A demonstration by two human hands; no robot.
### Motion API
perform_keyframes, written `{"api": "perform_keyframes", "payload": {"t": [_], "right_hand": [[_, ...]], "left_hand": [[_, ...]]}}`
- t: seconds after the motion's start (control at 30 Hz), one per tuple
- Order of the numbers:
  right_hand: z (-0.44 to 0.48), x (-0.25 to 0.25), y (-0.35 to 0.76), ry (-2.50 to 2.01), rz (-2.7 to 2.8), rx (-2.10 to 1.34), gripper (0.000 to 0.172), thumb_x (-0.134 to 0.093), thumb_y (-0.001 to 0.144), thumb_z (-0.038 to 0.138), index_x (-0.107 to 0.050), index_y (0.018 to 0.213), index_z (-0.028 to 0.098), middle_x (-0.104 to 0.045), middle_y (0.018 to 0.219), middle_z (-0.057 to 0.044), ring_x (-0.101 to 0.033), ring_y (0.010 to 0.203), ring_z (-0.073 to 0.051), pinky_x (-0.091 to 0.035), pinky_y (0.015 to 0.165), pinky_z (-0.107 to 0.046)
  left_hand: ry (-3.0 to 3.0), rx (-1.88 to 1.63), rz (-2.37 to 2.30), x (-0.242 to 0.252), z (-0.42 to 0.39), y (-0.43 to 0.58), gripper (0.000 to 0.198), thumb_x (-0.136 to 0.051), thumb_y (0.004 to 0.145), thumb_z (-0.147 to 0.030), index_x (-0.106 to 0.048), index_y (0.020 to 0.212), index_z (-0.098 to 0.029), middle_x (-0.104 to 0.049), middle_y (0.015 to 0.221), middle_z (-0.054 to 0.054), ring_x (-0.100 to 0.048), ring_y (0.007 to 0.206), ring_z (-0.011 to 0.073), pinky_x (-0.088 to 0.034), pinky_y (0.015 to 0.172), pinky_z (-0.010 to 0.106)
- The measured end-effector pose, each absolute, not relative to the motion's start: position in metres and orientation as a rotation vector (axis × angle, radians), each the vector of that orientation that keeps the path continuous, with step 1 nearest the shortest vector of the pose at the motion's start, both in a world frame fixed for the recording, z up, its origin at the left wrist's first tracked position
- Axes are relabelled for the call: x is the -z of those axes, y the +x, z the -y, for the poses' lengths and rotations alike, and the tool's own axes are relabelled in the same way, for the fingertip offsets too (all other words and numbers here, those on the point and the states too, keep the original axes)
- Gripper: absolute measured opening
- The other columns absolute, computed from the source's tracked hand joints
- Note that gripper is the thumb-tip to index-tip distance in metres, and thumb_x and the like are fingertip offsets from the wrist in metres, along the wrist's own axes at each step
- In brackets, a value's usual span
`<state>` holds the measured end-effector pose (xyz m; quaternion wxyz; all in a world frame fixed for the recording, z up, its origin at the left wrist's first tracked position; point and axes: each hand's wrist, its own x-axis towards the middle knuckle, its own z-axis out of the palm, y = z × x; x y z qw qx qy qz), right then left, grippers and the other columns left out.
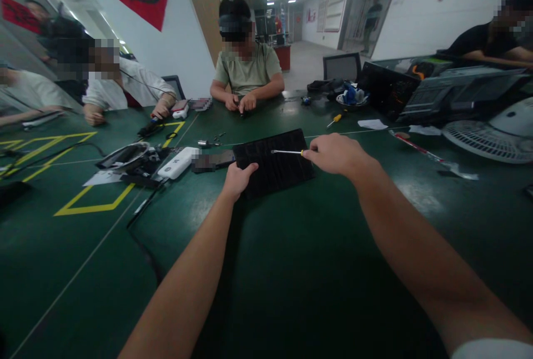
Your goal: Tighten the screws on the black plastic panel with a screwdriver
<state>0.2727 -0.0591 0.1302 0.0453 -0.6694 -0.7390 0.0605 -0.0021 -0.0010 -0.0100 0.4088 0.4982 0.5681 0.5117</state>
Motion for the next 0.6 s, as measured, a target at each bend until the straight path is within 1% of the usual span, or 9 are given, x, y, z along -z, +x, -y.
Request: {"api": "perform_keyframes", "payload": {"t": [0.17, 0.27, 0.33, 0.43, 0.6], "right_hand": [[0.060, -0.131, 0.272, -2.047, 2.239, -0.213, 0.045, -0.047, 0.098, 0.055, -0.077, 0.110, 0.023, -0.075, 0.108, -0.016, -0.069, 0.102, -0.035, -0.053, 0.083, -0.048], [0.060, -0.131, 0.272, -2.049, 2.235, -0.217, 0.040, -0.056, 0.093, 0.055, -0.075, 0.113, 0.025, -0.075, 0.110, -0.014, -0.069, 0.104, -0.035, -0.053, 0.082, -0.047], [0.061, -0.132, 0.273, -2.042, 2.249, -0.210, 0.036, -0.063, 0.090, 0.051, -0.073, 0.114, 0.026, -0.075, 0.111, -0.013, -0.069, 0.104, -0.034, -0.052, 0.082, -0.046], [0.061, -0.133, 0.277, -2.025, 2.255, -0.188, 0.029, -0.065, 0.089, 0.042, -0.072, 0.113, 0.026, -0.074, 0.112, -0.012, -0.068, 0.104, -0.033, -0.052, 0.081, -0.044], [0.062, -0.138, 0.282, -2.019, 2.254, -0.203, 0.029, -0.066, 0.090, 0.038, -0.071, 0.116, 0.026, -0.074, 0.117, -0.013, -0.068, 0.107, -0.034, -0.052, 0.082, -0.045]], "left_hand": [[1.246, -1.293, -1.427, 0.007, 0.003, 0.000, 0.041, -0.087, 0.059, -0.042, -0.078, 0.089, -0.015, -0.080, 0.092, 0.009, -0.075, 0.090, 0.0302, -0.060, 0.086, 0.042], [1.233, -1.298, -1.416, 0.007, 0.003, 0.000, 0.041, -0.087, 0.059, -0.040, -0.077, 0.090, -0.016, -0.080, 0.092, 0.009, -0.076, 0.091, 0.0303, -0.060, 0.087, 0.042], [1.223, -1.298, -1.423, 0.007, 0.002, 0.001, 0.041, -0.087, 0.059, -0.039, -0.077, 0.091, -0.016, -0.080, 0.092, 0.009, -0.076, 0.090, 0.0299, -0.060, 0.087, 0.042], [1.200, -1.289, -1.449, 0.007, 0.001, 0.002, 0.041, -0.087, 0.059, -0.037, -0.076, 0.092, -0.016, -0.080, 0.093, 0.009, -0.076, 0.089, 0.0295, -0.060, 0.087, 0.043], [1.205, -1.277, -1.469, 0.005, -0.001, 0.002, 0.044, -0.087, 0.057, -0.037, -0.076, 0.095, -0.016, -0.080, 0.095, 0.009, -0.077, 0.090, 0.0293, -0.061, 0.086, 0.042]]}}
